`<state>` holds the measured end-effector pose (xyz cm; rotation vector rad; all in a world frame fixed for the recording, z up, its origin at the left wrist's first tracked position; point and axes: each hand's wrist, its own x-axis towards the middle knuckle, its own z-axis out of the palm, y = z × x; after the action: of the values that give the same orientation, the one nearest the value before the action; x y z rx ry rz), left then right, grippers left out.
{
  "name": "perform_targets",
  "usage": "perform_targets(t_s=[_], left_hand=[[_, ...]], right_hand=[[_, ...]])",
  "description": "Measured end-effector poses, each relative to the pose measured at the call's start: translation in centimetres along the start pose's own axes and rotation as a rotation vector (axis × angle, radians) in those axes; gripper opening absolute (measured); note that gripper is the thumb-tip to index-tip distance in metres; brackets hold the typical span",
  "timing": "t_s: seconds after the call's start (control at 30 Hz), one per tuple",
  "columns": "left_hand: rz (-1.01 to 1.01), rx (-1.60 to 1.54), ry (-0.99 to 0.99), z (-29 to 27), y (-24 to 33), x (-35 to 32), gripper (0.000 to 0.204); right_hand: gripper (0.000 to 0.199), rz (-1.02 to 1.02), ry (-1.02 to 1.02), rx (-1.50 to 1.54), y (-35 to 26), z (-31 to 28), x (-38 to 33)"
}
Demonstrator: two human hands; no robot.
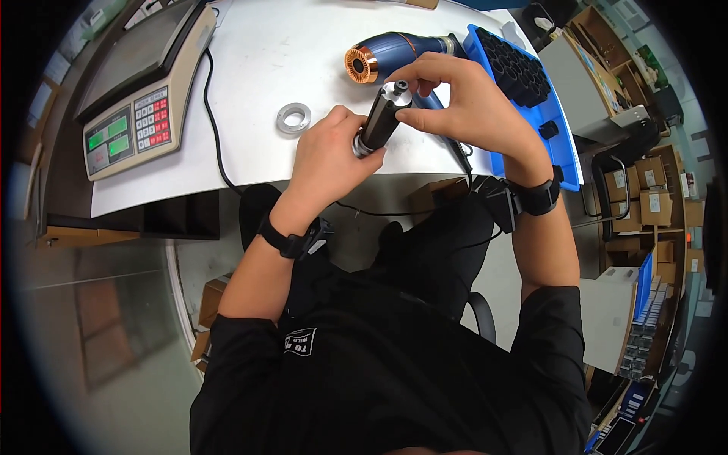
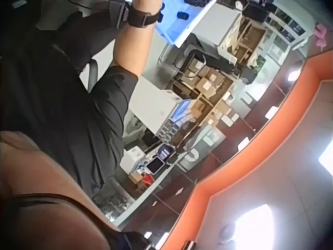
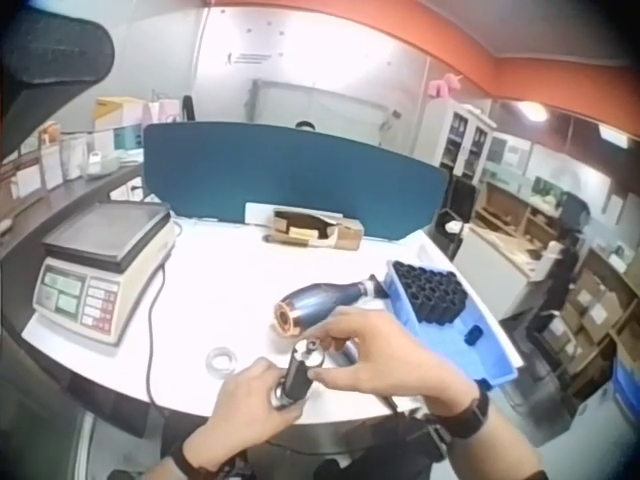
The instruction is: The recorder is assembling and heat-treating small electronic components using a hair dryer and metal cylinders at a manual workstation.
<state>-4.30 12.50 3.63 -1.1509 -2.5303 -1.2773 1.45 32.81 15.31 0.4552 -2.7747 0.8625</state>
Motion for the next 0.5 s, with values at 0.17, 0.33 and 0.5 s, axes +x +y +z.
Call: perform_targets(t_s=[0.17, 0.33, 0.5], left_hand=[[0.021, -0.025, 0.015, 0.2, -0.2, 0.1, 0.036], [0.029, -0.015, 0.022, 0.3, -0.5, -0.1, 0.037], [0.045, -0.019, 0.011, 0.1, -0.5, -0.2, 0.043]], right_hand=[[0.042, 0.025, 0.029, 0.056, 0.0, 0.3, -1.7], [0.038, 0.192, 0.193, 0.228, 0.7, 1.8, -7.2], [0.030, 0.349, 0.272, 0.248, 1.6, 3.3, -15.6]])
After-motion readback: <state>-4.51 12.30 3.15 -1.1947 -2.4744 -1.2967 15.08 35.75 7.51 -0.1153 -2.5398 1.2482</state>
